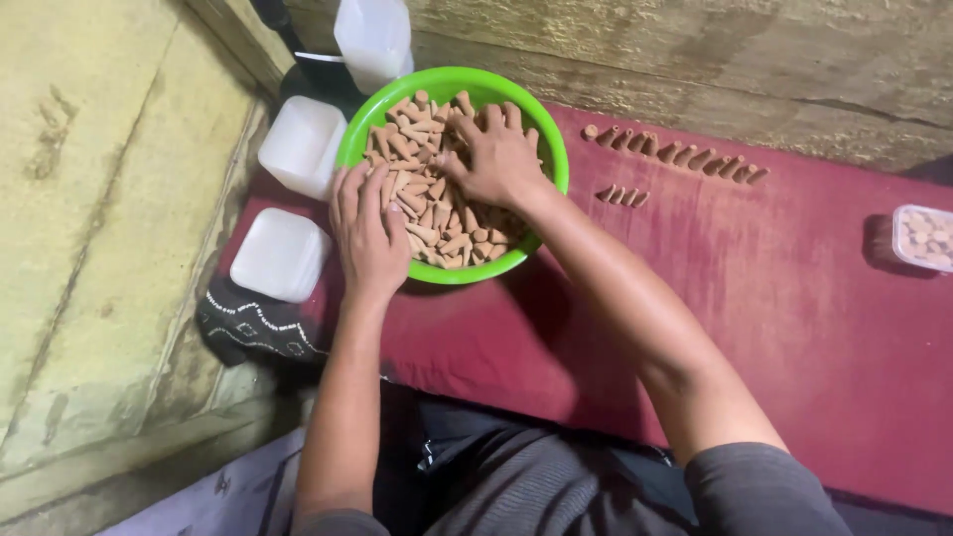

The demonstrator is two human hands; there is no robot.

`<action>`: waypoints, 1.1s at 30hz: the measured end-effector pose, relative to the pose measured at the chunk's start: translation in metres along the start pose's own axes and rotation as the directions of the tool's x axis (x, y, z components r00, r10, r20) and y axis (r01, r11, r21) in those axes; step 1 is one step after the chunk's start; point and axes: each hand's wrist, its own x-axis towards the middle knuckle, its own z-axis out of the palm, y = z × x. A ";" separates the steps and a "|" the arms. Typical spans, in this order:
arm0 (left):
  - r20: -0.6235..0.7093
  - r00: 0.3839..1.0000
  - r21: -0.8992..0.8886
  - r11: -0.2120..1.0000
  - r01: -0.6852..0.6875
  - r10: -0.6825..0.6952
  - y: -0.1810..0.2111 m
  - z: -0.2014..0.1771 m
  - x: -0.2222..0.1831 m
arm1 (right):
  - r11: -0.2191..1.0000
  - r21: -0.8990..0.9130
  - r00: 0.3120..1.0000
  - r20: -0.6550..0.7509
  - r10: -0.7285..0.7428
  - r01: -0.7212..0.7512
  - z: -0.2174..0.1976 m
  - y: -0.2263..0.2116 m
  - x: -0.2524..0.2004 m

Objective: Arranging small incense cones from a bowl into neat rows on a table

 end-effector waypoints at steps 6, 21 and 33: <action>0.042 0.999 0.037 0.999 0.024 -0.025 0.004 -0.003 0.003 | 0.971 0.087 0.974 -0.061 -0.218 0.223 0.016 -0.009 -0.016; -0.019 0.995 -0.124 0.988 0.090 -0.093 -0.005 0.001 -0.007 | 0.922 0.063 0.876 0.292 -0.383 0.382 0.005 -0.057 0.052; -0.038 0.995 -0.139 0.987 0.083 -0.089 -0.019 0.015 -0.014 | 0.730 -0.139 0.741 0.063 -0.668 0.669 0.000 0.019 -0.017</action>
